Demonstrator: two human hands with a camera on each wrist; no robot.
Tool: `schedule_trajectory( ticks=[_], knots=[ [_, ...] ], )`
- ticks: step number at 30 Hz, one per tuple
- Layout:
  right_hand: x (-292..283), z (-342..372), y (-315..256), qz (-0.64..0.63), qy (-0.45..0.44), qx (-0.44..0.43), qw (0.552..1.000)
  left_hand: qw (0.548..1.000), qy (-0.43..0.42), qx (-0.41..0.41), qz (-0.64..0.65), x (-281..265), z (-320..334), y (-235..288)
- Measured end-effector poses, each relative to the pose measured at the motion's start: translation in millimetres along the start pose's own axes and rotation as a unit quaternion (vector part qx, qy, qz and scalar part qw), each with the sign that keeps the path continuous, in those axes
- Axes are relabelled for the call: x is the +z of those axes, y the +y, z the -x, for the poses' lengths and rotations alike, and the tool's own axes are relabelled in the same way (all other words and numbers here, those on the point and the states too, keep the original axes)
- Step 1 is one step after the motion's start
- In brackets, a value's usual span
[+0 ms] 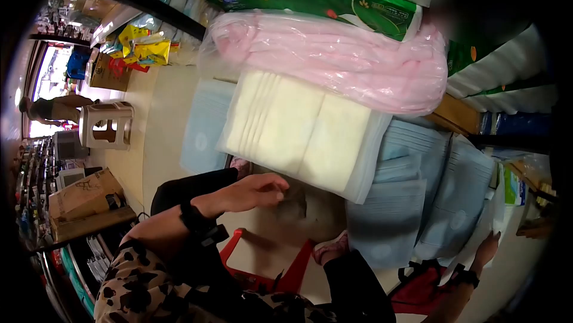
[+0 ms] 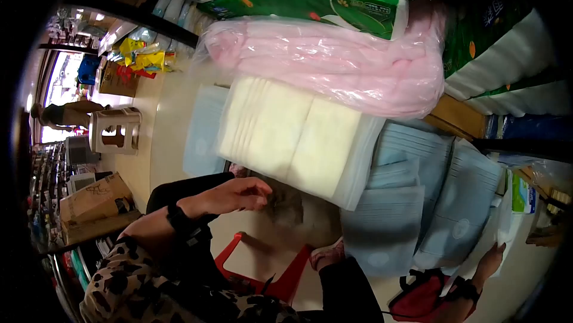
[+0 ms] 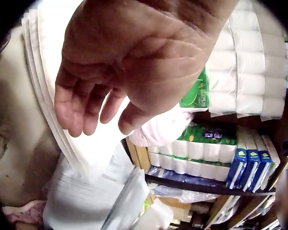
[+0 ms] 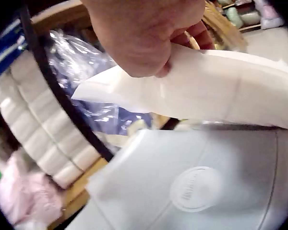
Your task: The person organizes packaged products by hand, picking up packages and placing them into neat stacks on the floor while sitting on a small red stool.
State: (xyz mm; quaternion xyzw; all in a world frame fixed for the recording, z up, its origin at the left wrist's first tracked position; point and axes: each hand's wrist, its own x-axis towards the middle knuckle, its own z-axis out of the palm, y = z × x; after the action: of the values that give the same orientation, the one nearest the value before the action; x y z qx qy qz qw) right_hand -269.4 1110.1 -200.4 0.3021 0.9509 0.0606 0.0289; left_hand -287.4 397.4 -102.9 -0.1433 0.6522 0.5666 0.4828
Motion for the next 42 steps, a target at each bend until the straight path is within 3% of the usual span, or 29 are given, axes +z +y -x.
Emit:
schedule_trajectory(
  ticks=[3, 4, 7, 13, 15, 16, 17, 19, 20, 21, 22, 23, 25, 28, 31, 32, 35, 37, 39, 41, 42],
  knots=[
    [-61.5, 29.1, -29.6, -0.118, 0.058, -0.100, 0.986, 1.000, -0.029, 0.003, 0.005, 2.9, -1.3, 0.1],
    [-93.7, 50.0, -66.0, -0.217, 0.030, -0.049, 0.974, 0.999, -0.036, 0.017, 0.007, 4.7, -1.3, 0.8],
    [-143.0, 85.1, -113.5, -0.278, 0.067, -0.155, 0.946, 0.997, -0.056, 0.046, 0.007, 6.5, 2.6, 6.0],
    [-199.9, 127.8, -207.8, -0.420, 0.075, -0.152, 0.892, 0.994, -0.082, 0.076, 0.010, -7.1, 14.4, 5.5],
    [-227.9, 163.4, -261.6, -0.451, 0.113, -0.177, 0.868, 0.993, -0.051, 0.095, 0.045, -13.6, 24.2, 1.9],
    [-233.8, 180.3, -281.4, -0.435, 0.092, -0.177, 0.878, 0.993, -0.038, 0.092, 0.057, -18.5, 32.1, 5.0],
    [-234.7, 197.7, -302.1, -0.419, 0.071, -0.177, 0.887, 0.993, -0.023, 0.089, 0.068, -23.9, 38.3, 6.6],
    [-220.2, 238.5, -353.5, -0.393, 0.175, -0.373, 0.822, 0.987, 0.007, 0.100, 0.128, -35.3, 45.2, 1.1],
    [-205.3, 256.3, -376.2, -0.345, 0.155, -0.397, 0.837, 0.978, 0.030, 0.101, 0.177, -42.0, 46.7, -1.5],
    [-207.0, 274.9, -406.4, -0.367, 0.076, -0.444, 0.814, 0.968, 0.051, 0.101, 0.226, -48.4, 48.0, -4.4],
    [-201.8, 294.7, -432.3, -0.308, 0.093, -0.472, 0.821, 0.953, 0.056, 0.120, 0.273, -55.8, 50.0, -8.5],
    [-191.9, 306.3, -454.7, -0.388, 0.054, -0.514, 0.763, 0.938, 0.068, 0.159, 0.299, -62.0, 54.7, -12.8],
    [-171.9, 330.7, -486.7, -0.387, 0.032, -0.537, 0.749, 0.903, 0.093, 0.235, 0.347, -74.5, 63.1, -18.1],
    [-143.0, 358.4, -505.1, -0.356, -0.029, -0.559, 0.748, 0.908, 0.125, 0.133, 0.378, -90.4, 69.1, -22.1],
    [-131.3, 369.5, -505.3, -0.361, -0.104, -0.552, 0.744, 0.937, 0.138, 0.094, 0.307, -103.1, 61.6, -38.3],
    [-131.9, 368.2, -501.1, -0.370, -0.180, -0.539, 0.735, 0.950, 0.135, 0.091, 0.268, -106.3, 54.9, -47.4],
    [-112.1, 346.4, -483.9, -0.382, -0.166, -0.500, 0.759, 0.947, 0.158, 0.081, 0.270, -105.6, 52.5, -54.6],
    [-68.6, 306.7, -464.6, -0.409, -0.068, -0.444, 0.794, 0.949, 0.176, 0.082, 0.247, -110.8, 40.3, -66.1],
    [-56.9, 267.0, -434.6, -0.307, 0.018, -0.357, 0.882, 0.953, 0.195, 0.070, 0.219, -112.2, 36.1, -68.7],
    [-35.2, 241.5, -406.9, -0.279, -0.038, -0.197, 0.939, 0.957, 0.216, 0.049, 0.186, -111.0, 40.1, -61.6],
    [-31.0, 236.1, -398.9, -0.352, -0.154, -0.100, 0.918, 0.959, 0.229, 0.040, 0.163, -111.9, 38.6, -61.2]
  ],
)
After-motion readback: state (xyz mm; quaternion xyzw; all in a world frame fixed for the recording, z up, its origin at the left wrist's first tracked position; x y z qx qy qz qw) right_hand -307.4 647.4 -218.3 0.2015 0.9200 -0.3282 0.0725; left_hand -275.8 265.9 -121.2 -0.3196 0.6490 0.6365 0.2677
